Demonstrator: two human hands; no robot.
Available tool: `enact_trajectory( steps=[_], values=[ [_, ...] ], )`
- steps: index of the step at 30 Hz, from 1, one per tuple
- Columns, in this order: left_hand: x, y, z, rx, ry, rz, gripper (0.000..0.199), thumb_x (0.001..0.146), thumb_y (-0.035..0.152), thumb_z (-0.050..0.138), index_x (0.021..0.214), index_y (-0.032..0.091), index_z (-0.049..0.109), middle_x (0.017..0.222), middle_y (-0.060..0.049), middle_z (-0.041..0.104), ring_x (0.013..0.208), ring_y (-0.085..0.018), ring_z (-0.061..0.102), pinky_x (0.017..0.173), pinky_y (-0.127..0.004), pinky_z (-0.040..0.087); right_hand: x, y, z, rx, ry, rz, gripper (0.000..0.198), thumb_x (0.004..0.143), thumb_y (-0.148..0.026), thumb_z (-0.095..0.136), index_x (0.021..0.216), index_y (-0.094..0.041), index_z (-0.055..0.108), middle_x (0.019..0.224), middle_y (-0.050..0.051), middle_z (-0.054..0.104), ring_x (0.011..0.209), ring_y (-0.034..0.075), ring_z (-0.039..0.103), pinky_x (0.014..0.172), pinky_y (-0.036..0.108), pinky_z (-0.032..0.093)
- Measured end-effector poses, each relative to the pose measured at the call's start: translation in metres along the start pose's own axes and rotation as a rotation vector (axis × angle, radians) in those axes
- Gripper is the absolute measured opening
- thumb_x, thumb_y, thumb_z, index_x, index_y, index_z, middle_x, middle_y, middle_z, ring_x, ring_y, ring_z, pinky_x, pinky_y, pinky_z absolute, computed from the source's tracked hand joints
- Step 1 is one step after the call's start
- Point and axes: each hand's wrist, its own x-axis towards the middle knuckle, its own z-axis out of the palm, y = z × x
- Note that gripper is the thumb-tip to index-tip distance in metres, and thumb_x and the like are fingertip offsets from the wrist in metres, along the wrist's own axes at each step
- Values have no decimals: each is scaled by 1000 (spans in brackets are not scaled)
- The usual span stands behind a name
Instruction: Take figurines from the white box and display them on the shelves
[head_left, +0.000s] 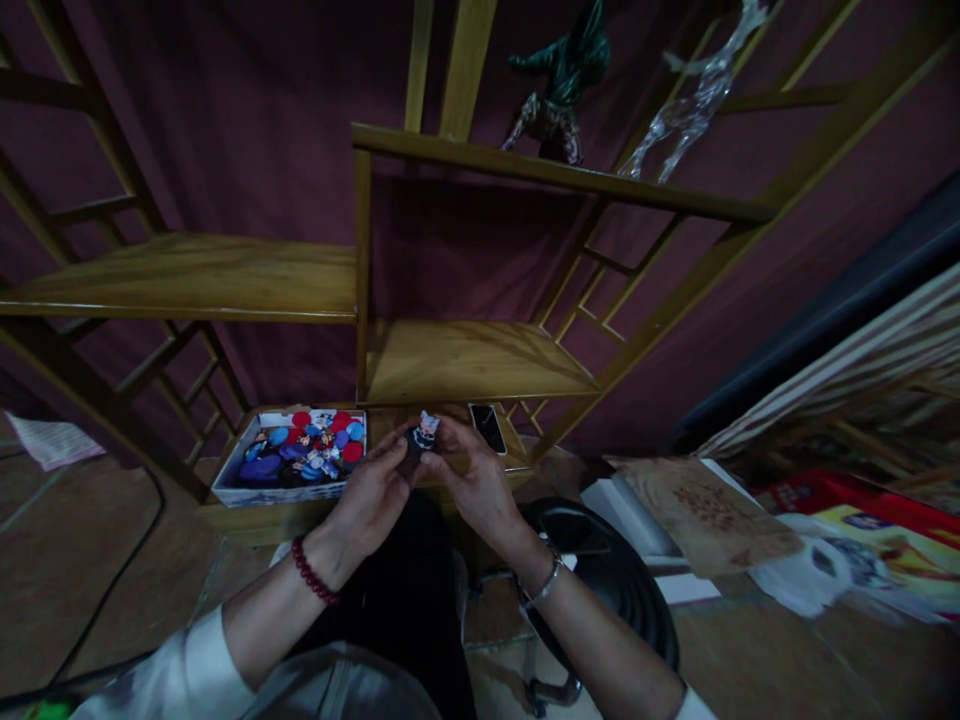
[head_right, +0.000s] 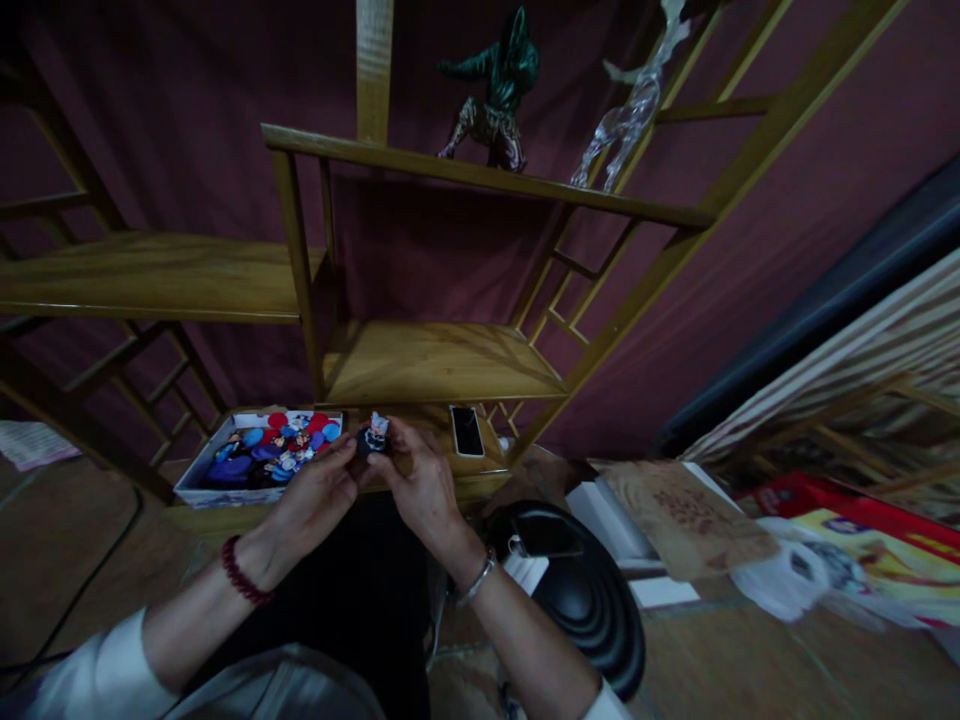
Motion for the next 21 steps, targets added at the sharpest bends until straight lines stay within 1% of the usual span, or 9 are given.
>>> enact_trajectory(
  steps=[4, 11, 17, 21],
  values=[
    [4, 1, 3, 25, -25, 13, 20, 77, 13, 55, 95, 17, 64, 100, -5, 64, 92, -14, 59, 77, -23, 46, 3, 1, -2, -45, -5, -33, 43, 73, -33, 63, 114, -23, 53, 103, 6, 60, 93, 20, 55, 82, 36, 46],
    [9, 0, 9, 79, -44, 70, 22, 73, 14, 61, 95, 17, 64, 104, -5, 63, 97, -15, 57, 83, -25, 44, 9, 10, -3, -133, 74, -61, 39, 73, -34, 62, 110, -23, 56, 99, 6, 61, 93, 21, 55, 82, 37, 45],
    [16, 3, 19, 111, -42, 113, 23, 71, 12, 62, 93, 16, 64, 103, -5, 63, 96, -13, 57, 84, -22, 43, 20, 8, -9, -150, 62, -72, 38, 72, -34, 63, 108, -23, 56, 98, 6, 61, 93, 21, 56, 82, 37, 45],
    [21, 6, 27, 134, -39, 139, 22, 70, 11, 63, 91, 17, 64, 100, -4, 64, 97, -13, 56, 86, -23, 43, 29, 14, -11, -142, 63, -77, 35, 72, -30, 64, 105, -22, 57, 97, 5, 62, 90, 19, 57, 81, 35, 46]
  ],
)
